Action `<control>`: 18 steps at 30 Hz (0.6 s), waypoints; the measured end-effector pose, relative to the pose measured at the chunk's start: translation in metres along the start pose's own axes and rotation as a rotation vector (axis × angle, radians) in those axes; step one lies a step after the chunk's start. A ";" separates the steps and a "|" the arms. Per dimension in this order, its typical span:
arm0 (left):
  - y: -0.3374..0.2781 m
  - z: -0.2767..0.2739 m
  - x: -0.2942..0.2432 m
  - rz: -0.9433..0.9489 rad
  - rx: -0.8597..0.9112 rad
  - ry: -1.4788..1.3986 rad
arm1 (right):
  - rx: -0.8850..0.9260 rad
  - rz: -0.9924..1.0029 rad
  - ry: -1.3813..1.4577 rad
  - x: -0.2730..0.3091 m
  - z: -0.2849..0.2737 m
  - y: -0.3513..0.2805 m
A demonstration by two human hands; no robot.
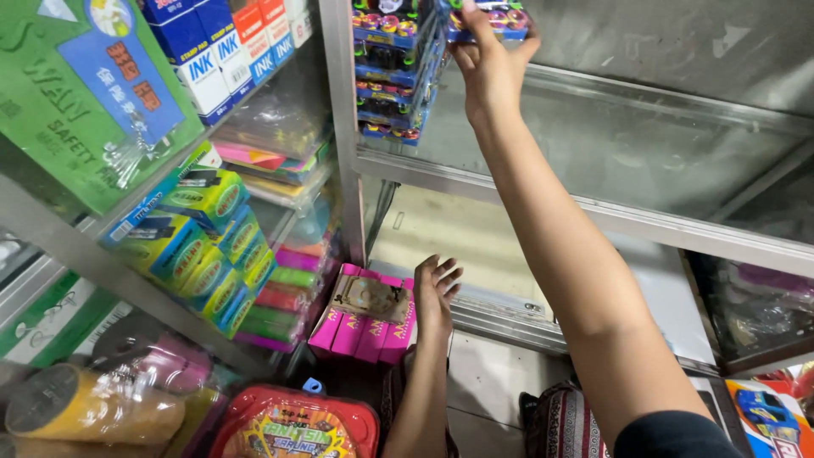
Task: Dusting toy boxes and organizing low shelves in a toy store using a colorful duster.
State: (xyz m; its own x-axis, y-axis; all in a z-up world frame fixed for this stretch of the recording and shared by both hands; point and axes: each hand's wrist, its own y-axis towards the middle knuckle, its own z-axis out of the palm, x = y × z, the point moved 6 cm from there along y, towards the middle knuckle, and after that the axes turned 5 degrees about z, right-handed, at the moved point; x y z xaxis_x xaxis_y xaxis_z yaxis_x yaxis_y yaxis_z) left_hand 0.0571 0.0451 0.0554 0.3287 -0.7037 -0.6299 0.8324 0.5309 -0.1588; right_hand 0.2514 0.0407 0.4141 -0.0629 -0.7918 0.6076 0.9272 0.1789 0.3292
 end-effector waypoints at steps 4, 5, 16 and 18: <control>-0.009 0.010 -0.009 -0.015 -0.017 0.024 | 0.057 -0.035 -0.030 -0.023 0.011 0.015; -0.012 0.012 -0.012 -0.022 -0.017 0.039 | 0.078 -0.078 -0.065 -0.027 0.011 0.019; -0.018 0.016 -0.017 -0.020 0.002 0.044 | 0.065 -0.208 -0.156 -0.026 -0.024 0.053; -0.019 0.016 -0.018 -0.006 0.005 0.023 | 0.010 -0.237 -0.037 -0.018 -0.045 0.070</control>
State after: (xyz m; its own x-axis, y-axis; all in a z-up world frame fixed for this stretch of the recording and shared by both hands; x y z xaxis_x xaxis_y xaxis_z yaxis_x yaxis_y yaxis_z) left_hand 0.0421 0.0401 0.0817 0.3136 -0.6957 -0.6463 0.8367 0.5243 -0.1584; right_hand 0.3340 0.0418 0.3938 -0.2916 -0.7906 0.5385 0.8813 -0.0031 0.4726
